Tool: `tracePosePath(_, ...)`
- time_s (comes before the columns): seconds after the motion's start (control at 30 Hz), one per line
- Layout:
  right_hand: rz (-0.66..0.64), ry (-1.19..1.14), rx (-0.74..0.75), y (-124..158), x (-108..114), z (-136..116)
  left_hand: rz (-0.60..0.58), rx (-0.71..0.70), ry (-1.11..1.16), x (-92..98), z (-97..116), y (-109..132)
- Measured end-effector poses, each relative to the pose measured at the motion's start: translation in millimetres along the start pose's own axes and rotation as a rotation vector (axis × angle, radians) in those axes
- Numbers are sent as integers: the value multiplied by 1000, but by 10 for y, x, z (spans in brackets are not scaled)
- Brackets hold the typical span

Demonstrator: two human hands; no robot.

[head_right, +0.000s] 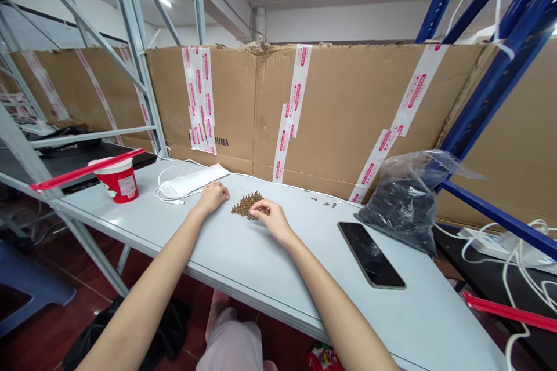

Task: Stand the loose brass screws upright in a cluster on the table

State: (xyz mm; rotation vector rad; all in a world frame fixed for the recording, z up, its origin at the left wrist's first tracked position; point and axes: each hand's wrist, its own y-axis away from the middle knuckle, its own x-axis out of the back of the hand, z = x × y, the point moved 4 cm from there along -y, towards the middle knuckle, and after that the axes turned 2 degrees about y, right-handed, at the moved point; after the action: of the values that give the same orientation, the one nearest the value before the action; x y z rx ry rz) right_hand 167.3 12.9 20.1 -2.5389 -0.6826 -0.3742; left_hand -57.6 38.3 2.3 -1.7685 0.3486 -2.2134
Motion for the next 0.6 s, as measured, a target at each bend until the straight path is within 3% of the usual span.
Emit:
tracePosePath(0.3,51,243,100,-53,-25,-73,39,-20,22,16,11,1)
tracePosePath(0.6,7,604,175,-209,-300,-119,133,-40,84,107,31,-8)
